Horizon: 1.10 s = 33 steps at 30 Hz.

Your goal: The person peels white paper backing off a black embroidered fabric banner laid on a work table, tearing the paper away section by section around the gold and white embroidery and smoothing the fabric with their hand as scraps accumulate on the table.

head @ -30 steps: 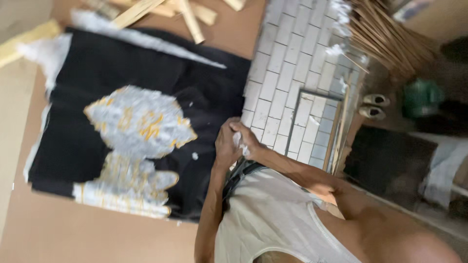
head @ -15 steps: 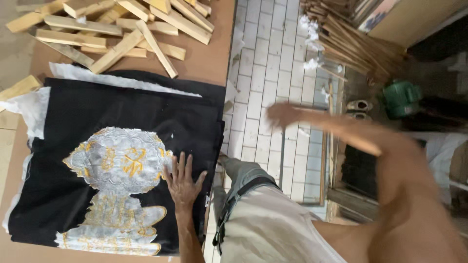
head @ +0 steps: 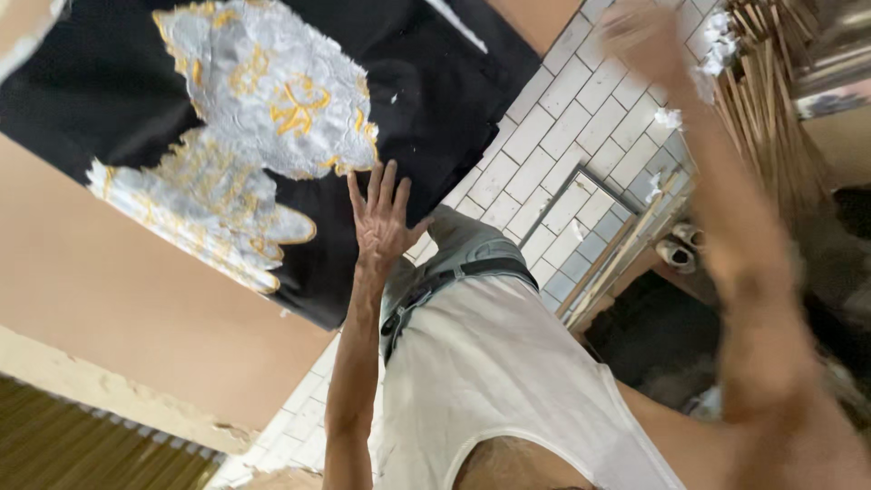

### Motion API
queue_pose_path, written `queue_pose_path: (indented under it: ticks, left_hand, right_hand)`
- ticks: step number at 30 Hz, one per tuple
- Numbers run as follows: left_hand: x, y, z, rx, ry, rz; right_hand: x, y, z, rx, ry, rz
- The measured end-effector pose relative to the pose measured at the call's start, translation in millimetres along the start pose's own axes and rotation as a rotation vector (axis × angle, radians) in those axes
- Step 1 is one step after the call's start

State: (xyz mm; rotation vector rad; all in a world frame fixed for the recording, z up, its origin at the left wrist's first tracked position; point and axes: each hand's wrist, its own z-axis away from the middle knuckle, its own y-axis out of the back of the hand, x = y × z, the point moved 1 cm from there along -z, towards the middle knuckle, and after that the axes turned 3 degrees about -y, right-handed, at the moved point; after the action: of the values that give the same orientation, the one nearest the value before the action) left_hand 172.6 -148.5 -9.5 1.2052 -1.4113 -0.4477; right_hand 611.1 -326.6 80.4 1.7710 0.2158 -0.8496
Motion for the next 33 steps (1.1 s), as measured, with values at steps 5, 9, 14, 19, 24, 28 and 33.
queue_pose_path:
  ticks: [5, 9, 14, 19, 24, 28, 33]
  left_hand:
    - [-2, -1, 10, 0.066, 0.024, 0.034]
    - [-11, -3, 22, 0.154, 0.091, 0.195]
    - [-16, 2, 17, 0.258, 0.144, 0.326]
    - [-23, 10, 2, 0.293, 0.21, 0.387]
    - [-32, 9, -1, 0.309, 0.211, 0.477]
    - [-40, 5, 3, 0.308, 0.257, 0.538]
    - [-44, 11, 4, 0.334, 0.308, 0.565]
  right_hand:
    - [-43, -155, -1, -0.116, 0.057, 0.091]
    - [-41, -175, 3, -0.047, -0.161, 0.19]
    - [-37, -183, -2, -0.036, -0.463, -0.18]
    - [-50, -186, -16, 0.282, -0.053, 0.347]
    - [-50, -188, -16, 0.153, -0.695, -0.383]
    - [-51, -189, -14, 0.165, -0.684, -0.137]
    - [-63, -178, -14, 0.115, -0.68, -0.334]
